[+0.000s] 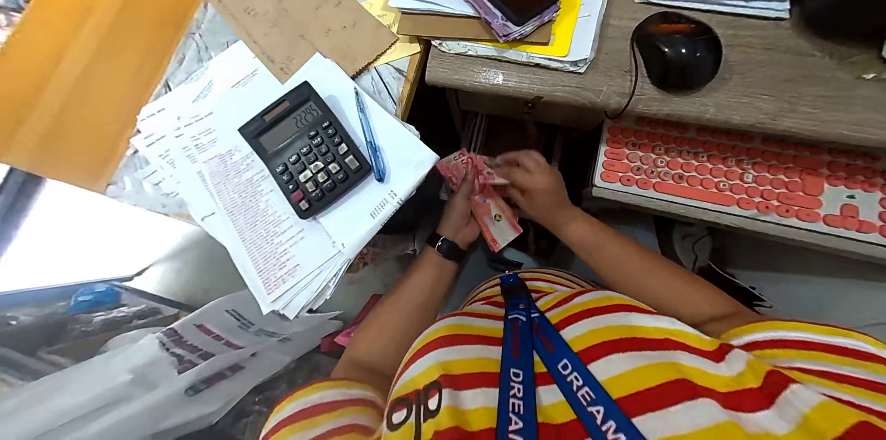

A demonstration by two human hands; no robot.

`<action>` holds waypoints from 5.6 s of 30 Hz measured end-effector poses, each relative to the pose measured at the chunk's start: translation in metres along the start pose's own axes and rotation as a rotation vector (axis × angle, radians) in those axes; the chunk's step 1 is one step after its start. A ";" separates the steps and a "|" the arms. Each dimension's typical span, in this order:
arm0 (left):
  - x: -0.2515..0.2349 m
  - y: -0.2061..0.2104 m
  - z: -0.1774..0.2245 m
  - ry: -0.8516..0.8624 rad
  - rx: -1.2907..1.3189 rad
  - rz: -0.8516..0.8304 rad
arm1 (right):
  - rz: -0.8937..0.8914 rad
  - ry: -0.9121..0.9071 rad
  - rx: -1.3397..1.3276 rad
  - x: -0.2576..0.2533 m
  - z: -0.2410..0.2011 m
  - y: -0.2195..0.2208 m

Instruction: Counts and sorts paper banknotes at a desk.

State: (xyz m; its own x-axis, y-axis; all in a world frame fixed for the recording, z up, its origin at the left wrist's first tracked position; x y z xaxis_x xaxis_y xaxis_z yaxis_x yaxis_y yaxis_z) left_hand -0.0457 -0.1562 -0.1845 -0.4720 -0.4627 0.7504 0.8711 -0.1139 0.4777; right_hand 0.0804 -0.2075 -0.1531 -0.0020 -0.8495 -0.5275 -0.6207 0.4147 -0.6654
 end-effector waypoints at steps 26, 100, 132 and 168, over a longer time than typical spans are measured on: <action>0.012 0.011 -0.006 0.485 -0.577 -0.035 | 0.116 0.305 -0.233 -0.011 -0.022 -0.009; 0.020 -0.005 0.019 0.085 -0.144 -0.088 | -0.200 0.359 -0.197 -0.011 -0.007 0.014; 0.007 -0.009 0.012 0.262 -0.310 0.051 | -0.525 0.284 0.010 -0.049 -0.034 0.018; -0.004 -0.049 0.019 0.123 -0.008 0.075 | -0.707 0.328 0.035 -0.056 0.072 -0.015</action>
State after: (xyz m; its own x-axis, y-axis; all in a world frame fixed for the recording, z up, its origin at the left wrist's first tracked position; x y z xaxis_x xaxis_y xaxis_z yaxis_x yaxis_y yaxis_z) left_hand -0.0886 -0.1316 -0.2020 -0.3860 -0.5747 0.7216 0.9044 -0.0816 0.4188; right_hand 0.1464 -0.1428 -0.1523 0.1500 -0.9666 0.2079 -0.5359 -0.2562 -0.8045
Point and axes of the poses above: each hand's wrist, its own x-axis away from the middle knuckle, its own y-axis out of the palm, z = x × y, the point moved 5 cm from there along -x, towards the middle knuckle, and after that the axes turned 11 degrees about -y, right-handed, at the moved point
